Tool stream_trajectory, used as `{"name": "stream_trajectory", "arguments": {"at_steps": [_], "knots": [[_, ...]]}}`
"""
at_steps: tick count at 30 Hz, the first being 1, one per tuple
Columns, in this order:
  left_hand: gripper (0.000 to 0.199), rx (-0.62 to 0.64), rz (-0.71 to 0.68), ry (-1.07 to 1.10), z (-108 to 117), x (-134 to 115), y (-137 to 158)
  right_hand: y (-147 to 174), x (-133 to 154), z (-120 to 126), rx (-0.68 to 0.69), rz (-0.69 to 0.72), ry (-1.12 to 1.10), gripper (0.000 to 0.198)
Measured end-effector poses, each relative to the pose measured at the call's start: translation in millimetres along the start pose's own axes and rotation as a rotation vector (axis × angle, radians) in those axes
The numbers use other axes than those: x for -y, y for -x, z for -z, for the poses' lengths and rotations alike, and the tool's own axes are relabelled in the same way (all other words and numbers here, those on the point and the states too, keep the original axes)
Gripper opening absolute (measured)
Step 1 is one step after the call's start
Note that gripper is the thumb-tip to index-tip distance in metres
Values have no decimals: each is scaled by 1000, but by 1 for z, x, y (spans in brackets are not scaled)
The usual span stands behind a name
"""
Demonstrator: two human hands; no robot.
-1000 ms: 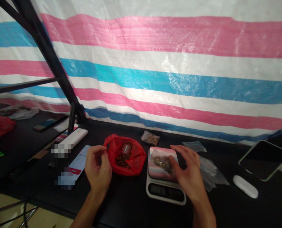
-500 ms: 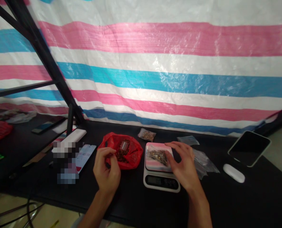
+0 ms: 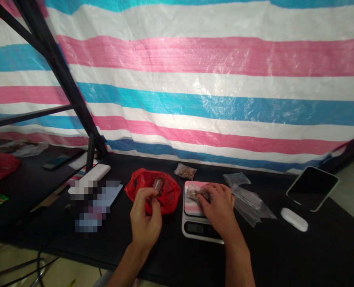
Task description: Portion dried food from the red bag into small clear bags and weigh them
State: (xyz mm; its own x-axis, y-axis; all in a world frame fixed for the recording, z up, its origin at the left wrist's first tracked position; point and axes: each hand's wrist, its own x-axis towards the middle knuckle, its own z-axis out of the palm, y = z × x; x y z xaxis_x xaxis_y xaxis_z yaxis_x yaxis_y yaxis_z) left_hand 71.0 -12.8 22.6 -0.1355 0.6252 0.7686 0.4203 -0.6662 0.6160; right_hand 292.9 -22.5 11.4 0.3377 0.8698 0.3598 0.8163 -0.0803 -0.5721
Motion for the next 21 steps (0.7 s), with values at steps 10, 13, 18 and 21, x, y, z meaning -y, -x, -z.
{"name": "stream_trajectory", "arguments": {"at_steps": [10,13,18,21], "knots": [[27,283,354,95,-13,5,8,3,64,-17,180,114,-609,19],[35,242,483,215,-14,12,7,8,84,-25,343,180,-676,11],[38,226,526,298,-6,22,-3,4,93,-35,347,101,-834,21],[40,226,552,294,-1,23,-8,1,94,-38,302,105,-748,21]]}}
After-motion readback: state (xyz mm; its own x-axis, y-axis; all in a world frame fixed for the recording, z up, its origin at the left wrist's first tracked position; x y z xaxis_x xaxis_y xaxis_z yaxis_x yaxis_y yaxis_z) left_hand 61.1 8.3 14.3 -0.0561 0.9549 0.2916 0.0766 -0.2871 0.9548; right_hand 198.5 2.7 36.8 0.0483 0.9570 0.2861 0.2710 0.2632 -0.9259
